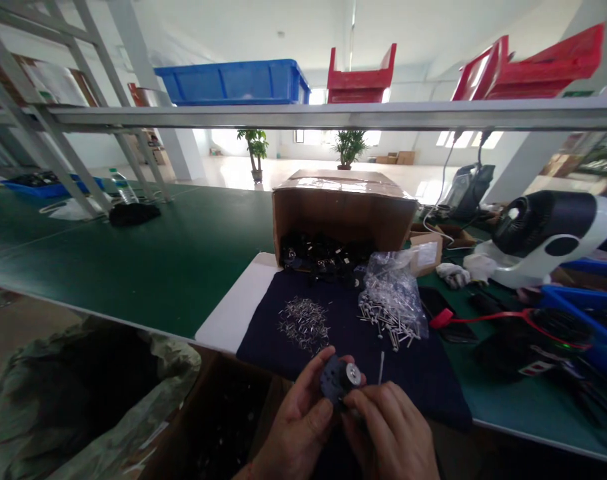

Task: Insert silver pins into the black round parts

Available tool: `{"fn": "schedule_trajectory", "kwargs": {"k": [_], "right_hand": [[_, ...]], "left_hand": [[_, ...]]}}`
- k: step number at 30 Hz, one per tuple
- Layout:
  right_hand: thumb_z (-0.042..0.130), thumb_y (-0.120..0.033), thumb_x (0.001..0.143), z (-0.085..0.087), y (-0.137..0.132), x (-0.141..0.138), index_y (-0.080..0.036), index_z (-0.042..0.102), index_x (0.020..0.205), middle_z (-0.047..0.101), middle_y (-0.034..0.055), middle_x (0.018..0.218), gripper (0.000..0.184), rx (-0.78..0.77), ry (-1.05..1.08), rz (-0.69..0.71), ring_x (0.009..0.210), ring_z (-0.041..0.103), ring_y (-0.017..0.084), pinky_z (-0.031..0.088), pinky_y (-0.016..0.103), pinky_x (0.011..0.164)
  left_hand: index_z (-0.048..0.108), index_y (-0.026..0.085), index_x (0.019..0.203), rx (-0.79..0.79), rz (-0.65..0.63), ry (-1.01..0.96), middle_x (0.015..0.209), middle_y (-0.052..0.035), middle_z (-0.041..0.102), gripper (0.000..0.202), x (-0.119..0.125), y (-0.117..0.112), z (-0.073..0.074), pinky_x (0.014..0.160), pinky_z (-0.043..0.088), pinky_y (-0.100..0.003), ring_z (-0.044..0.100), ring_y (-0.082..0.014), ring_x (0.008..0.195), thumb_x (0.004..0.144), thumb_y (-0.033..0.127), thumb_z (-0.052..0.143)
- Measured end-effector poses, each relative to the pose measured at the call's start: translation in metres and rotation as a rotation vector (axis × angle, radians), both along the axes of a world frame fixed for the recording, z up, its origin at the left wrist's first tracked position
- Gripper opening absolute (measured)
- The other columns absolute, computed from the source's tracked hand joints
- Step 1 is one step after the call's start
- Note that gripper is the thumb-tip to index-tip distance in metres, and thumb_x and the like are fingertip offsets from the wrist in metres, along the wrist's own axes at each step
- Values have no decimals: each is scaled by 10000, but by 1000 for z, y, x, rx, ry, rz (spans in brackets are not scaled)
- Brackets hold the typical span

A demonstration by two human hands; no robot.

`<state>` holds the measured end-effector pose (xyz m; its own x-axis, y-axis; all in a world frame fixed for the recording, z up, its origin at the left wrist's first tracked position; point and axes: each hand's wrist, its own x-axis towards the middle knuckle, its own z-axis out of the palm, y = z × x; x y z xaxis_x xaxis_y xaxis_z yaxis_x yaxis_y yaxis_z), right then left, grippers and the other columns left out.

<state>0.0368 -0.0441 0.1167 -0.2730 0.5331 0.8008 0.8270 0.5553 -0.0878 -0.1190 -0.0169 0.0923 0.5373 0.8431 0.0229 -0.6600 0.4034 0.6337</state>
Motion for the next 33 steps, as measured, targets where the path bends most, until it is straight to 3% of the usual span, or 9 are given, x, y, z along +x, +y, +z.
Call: {"fn": "schedule_trajectory", "kwargs": {"k": [3,5,8,11,15,18,22,27,33], "right_hand": [[460,-105,1007,3,-4,9,-154,645,990,657,35,710,192,72,-158,-28,592,567,160,421,307,573],[399,-78,1016,6,-7,16,-141,662,989,669,38,721,272,86,-278,-29,607,569,160,426,317,609],[312,-17,1000,8,-12,26,-117,678,1005,691,53,776,380,81,-424,8,675,589,164,450,331,691],[288,-4,1000,4,-15,35,-84,685,1036,703,68,857,407,78,-489,57,760,606,168,452,341,774],[254,-51,1029,-8,-6,59,-92,675,1104,689,66,883,429,65,-488,96,818,604,179,446,344,812],[403,-124,1026,-17,16,82,-151,677,1074,643,45,813,279,-101,-410,-138,699,556,184,430,340,685],[635,-229,945,-25,55,98,-189,681,850,628,59,800,113,-312,-317,-492,762,595,226,437,346,694],[680,-229,893,-28,81,92,-191,663,717,645,83,762,181,-363,-342,-574,747,623,253,432,363,674],[626,-128,840,-32,66,86,-194,641,687,629,76,719,168,-381,-304,-558,698,628,249,438,361,651]], "left_hand": [[642,250,1305,-69,-18,93,1240,-82,682,509,-2,6,9,1031,461,-318,634,-210,1126,822,347,769],[680,203,1225,-79,-67,196,1094,-75,702,466,-2,14,11,825,518,-249,655,-153,919,797,347,794],[706,150,1092,-51,-201,319,905,-44,676,432,1,26,12,602,472,-208,592,-102,694,717,298,860],[710,112,993,-34,-269,368,850,-42,659,401,7,33,13,621,483,-215,593,-110,710,670,266,889],[696,115,943,-23,-225,377,834,-33,657,376,14,33,11,644,484,-220,596,-116,727,650,247,890],[672,122,920,-26,-167,386,801,-22,651,339,15,32,8,635,470,-225,591,-116,706,671,248,864],[633,132,901,0,-127,407,772,-15,645,316,15,31,6,636,457,-234,581,-118,696,692,251,838],[600,144,904,3,-91,385,759,-12,646,342,16,33,10,644,450,-245,577,-116,678,695,272,839],[616,133,849,-88,-53,249,746,-25,657,288,14,49,5,640,431,-228,571,-103,662,689,231,836]]}}
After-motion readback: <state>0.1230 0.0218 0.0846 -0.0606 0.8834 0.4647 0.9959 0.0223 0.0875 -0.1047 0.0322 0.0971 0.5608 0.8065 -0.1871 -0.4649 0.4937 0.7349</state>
